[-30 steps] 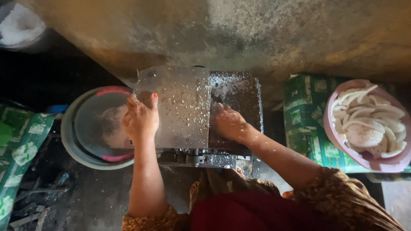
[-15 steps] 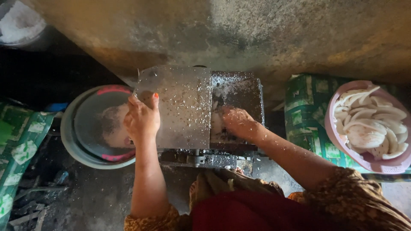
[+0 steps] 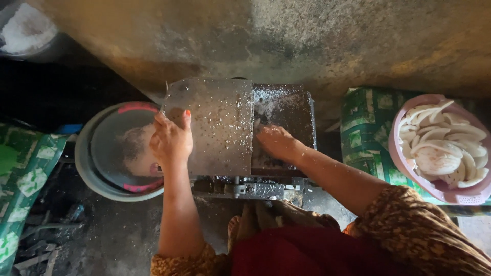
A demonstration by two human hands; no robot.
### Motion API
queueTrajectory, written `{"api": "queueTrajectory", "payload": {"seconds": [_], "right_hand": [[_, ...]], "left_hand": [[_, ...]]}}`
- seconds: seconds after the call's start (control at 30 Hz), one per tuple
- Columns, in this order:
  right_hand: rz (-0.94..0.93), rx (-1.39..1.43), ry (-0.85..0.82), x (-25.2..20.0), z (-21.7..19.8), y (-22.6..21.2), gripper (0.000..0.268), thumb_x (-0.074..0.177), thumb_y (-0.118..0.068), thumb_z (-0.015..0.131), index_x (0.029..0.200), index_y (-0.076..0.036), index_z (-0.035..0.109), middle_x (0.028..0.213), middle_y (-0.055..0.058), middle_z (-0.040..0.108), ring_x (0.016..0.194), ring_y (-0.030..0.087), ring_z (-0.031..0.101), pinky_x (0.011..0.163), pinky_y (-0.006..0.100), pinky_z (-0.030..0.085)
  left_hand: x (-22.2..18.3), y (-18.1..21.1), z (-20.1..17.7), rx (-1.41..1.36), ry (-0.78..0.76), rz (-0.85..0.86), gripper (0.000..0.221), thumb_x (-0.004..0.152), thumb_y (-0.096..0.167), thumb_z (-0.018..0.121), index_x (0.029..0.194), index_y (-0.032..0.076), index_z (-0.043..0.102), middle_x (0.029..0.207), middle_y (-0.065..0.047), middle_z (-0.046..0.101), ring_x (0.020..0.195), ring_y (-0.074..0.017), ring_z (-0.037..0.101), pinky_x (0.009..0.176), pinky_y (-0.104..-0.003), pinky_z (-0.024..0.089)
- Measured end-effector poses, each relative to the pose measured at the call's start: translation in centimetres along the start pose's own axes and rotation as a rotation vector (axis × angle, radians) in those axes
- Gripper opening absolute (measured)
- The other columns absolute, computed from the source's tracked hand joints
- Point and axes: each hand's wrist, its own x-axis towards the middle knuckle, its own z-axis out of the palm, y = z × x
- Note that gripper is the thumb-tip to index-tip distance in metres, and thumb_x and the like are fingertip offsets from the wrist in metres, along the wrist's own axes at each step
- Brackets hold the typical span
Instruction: Grating coconut pieces using a mechanical grater machine
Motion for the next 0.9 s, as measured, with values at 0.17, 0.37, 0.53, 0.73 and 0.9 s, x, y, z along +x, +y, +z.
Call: {"api": "queueTrajectory", "payload": {"seconds": [0.17,0.37,0.53,0.73,0.9], "right_hand": [[-0.181,-0.358,0.067,2.6,-5.0,-0.2,0.022,0.094,-0.020,0.055,0.113,-0.015,0.065,0.103,0.005,0.062,0.095,0.024,0.066,0.083,0.037,0.052],[-0.137,-0.591,0.467,-1.8,3.6,2.7,0.024,0.098,-0.020,0.059,0.117,-0.008,0.068,0.110,0.019,0.071,0.096,0.031,0.070,0.084,0.038,0.059],[-0.070,-0.432,0.431,-0.4,2.9,0.4,0.021,0.098,-0.022,0.056,0.108,-0.008,0.067,0.098,0.019,0.066,0.083,0.034,0.068,0.074,0.044,0.061],[0.049,-0.242,0.400,1.2,2.8,-0.9,0.019,0.099,-0.021,0.051,0.103,-0.010,0.066,0.085,0.015,0.061,0.072,0.030,0.063,0.064,0.044,0.056],[0.129,-0.169,0.318,5.1,-7.2,-1.1,0.011,0.098,-0.016,0.056,0.092,-0.017,0.065,0.080,0.007,0.058,0.072,0.025,0.060,0.062,0.045,0.052]], "left_hand": [[0.1,-0.4,0.0,0.015,-0.012,-0.003,0.069,0.101,0.068,0.036,0.129,0.006,0.048,0.119,-0.015,0.065,0.096,-0.0407,0.072,0.083,-0.049,0.056],[0.7,-0.8,1.0,-0.030,0.001,0.010,0.070,0.103,0.066,0.035,0.132,0.004,0.049,0.119,-0.017,0.065,0.098,-0.0411,0.072,0.084,-0.048,0.056],[0.9,-0.8,1.9,-0.010,-0.016,-0.019,0.071,0.101,0.068,0.038,0.134,0.006,0.045,0.124,-0.017,0.063,0.103,-0.0427,0.070,0.089,-0.051,0.054],[0.5,-0.6,0.2,-0.052,-0.084,-0.021,0.074,0.103,0.069,0.036,0.138,0.004,0.044,0.127,-0.018,0.062,0.109,-0.0454,0.066,0.093,-0.053,0.050],[0.7,0.6,-2.8,-0.153,-0.183,0.014,0.081,0.097,0.077,0.042,0.137,0.006,0.047,0.125,-0.019,0.064,0.116,-0.0482,0.062,0.095,-0.057,0.046]]}}
